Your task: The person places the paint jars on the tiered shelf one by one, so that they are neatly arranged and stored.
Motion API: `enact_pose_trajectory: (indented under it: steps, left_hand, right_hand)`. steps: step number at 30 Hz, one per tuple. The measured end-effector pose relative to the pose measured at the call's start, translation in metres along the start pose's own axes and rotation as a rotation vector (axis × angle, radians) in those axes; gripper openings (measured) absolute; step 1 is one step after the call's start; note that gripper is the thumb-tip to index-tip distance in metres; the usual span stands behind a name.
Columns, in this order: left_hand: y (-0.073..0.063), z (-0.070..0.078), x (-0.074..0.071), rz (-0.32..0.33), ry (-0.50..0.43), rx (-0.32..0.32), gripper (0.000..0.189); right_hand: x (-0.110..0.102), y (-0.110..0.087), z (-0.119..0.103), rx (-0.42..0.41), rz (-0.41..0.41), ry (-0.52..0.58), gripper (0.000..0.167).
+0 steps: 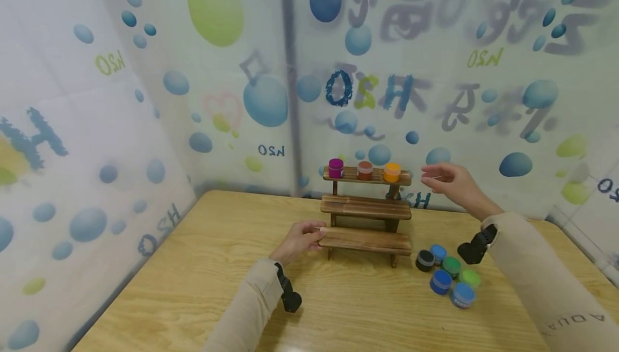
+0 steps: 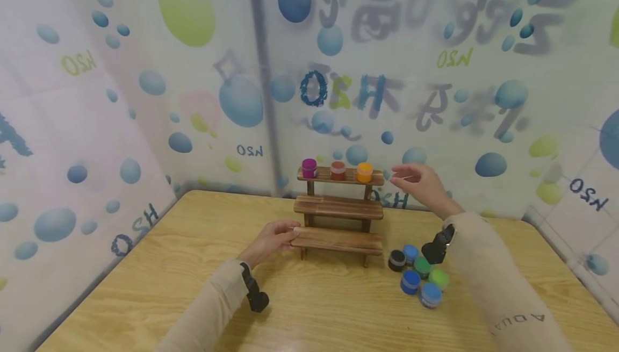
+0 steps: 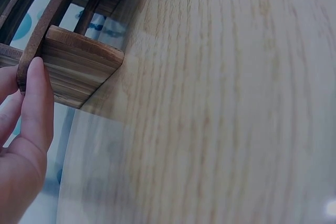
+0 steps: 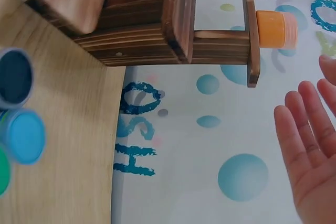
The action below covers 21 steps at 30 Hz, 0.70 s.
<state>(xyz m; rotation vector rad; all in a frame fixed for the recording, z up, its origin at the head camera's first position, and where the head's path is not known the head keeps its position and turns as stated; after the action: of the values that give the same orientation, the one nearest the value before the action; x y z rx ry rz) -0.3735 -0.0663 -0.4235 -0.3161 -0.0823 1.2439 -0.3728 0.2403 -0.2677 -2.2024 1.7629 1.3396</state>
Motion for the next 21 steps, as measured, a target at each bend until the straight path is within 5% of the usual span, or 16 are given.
enact_pose_trajectory:
  steps: [21]
  left_hand:
    - [0.001,-0.001,-0.001,0.011,0.005,0.002,0.032]
  right_hand:
    - [0.004,-0.100,0.041,0.135,-0.084,0.028,0.044]
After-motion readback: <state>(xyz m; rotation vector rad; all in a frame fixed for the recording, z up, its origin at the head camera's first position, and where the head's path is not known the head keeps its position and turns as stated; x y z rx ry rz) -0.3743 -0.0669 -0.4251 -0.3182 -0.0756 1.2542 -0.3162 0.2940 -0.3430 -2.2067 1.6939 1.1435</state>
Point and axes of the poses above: each hand's wrist, its own y-axis towards the middle knuckle, its own x-axis out of the palm, z = x × y, the point moved 8 cm from there along y, towards the middle knuckle, and after that the axes turned 14 degrees about -x, right-handed, at the moved point
